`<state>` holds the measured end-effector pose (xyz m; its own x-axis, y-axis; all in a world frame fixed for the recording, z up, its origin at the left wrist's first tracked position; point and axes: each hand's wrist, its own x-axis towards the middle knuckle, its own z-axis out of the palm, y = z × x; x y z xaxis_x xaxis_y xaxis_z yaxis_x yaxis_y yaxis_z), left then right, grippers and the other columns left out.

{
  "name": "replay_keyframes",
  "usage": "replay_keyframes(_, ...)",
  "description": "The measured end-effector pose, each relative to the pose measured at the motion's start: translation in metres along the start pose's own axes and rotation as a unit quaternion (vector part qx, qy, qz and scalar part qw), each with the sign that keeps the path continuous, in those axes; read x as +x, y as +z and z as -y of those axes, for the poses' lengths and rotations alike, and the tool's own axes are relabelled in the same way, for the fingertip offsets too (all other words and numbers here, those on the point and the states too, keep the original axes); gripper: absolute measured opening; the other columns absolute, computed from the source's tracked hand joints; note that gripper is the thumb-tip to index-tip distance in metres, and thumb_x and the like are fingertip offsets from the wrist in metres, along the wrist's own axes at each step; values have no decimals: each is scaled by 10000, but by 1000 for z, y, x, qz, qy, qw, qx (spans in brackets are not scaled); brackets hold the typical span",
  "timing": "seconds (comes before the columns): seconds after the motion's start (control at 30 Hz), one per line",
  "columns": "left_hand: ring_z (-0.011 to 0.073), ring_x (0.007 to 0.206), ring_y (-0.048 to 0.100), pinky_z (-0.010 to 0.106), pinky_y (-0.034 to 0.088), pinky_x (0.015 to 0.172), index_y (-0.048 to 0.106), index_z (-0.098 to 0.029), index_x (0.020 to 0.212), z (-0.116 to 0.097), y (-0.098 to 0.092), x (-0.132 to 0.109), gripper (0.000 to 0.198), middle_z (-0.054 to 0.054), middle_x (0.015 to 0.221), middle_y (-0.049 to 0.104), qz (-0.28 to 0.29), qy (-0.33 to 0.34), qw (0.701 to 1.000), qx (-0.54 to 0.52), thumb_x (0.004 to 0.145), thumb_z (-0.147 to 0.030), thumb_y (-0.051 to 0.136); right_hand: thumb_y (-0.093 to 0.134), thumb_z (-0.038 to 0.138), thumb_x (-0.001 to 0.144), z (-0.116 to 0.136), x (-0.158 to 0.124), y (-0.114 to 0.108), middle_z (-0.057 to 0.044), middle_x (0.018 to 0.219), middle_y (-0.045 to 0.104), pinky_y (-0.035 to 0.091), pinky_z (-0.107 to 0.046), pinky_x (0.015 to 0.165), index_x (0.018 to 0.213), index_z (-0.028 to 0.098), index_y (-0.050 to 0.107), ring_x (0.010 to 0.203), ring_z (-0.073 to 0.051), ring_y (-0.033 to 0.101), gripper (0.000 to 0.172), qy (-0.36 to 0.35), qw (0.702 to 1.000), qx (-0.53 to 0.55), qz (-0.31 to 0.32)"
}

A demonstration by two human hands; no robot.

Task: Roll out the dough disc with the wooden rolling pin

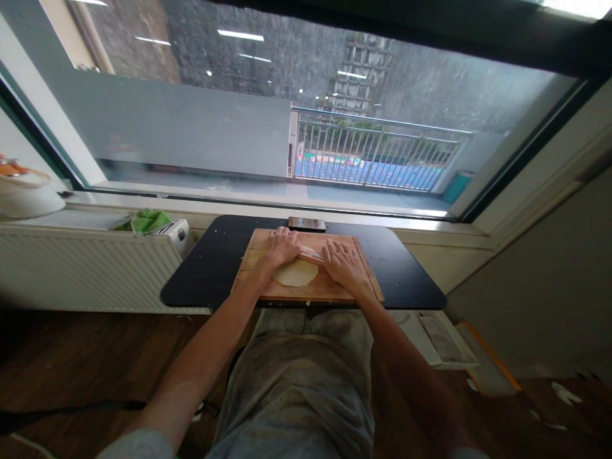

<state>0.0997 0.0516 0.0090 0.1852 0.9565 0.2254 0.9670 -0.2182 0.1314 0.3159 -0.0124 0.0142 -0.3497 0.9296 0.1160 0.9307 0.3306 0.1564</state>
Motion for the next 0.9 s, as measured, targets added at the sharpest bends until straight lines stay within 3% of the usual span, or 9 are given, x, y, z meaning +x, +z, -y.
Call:
replay_keyframes(0.13,367,1397,569,568,442,1198,689,-179,1360,-3,4,4,417,211,1453,675,2,-9,1000,0,1116,-355,400,293,313,1186,-17,29,-5,-159,1795,459,307,-621,1338,1737,211,446,1641,-350,416,582,39,999,13,0)
replay_keyframes(0.23,374,1439,543,599,418,1228,682,-168,1382,-6,5,6,433,221,1494,652,-4,-13,1000,4,1115,-330,382,219,413,1204,-22,52,-8,-150,1751,518,366,-593,1299,1762,243,408,1600,-342,463,612,103,993,55,15)
replay_keyframes(0.33,373,1466,530,613,413,1243,686,-179,1388,-7,5,6,434,211,1509,650,-1,-19,1000,8,1120,-326,377,200,452,1200,-24,63,-9,-151,1726,544,395,-569,1273,1760,243,410,1583,-347,472,633,121,989,74,28)
replay_keyframes(0.67,374,1515,507,611,360,1293,666,-206,1478,-5,4,5,470,193,1552,639,22,-3,1000,-2,1122,-355,399,310,322,1142,-24,50,5,-159,1651,617,373,-518,1256,1663,229,546,1486,-356,556,580,88,996,27,10)
replay_keyframes(0.9,390,1459,535,639,422,1227,702,-195,1416,-4,2,2,483,207,1539,648,18,3,1000,5,1137,-383,355,308,319,1148,-22,43,7,-188,1616,644,359,-506,1269,1653,174,540,1474,-346,560,574,72,997,18,-28)
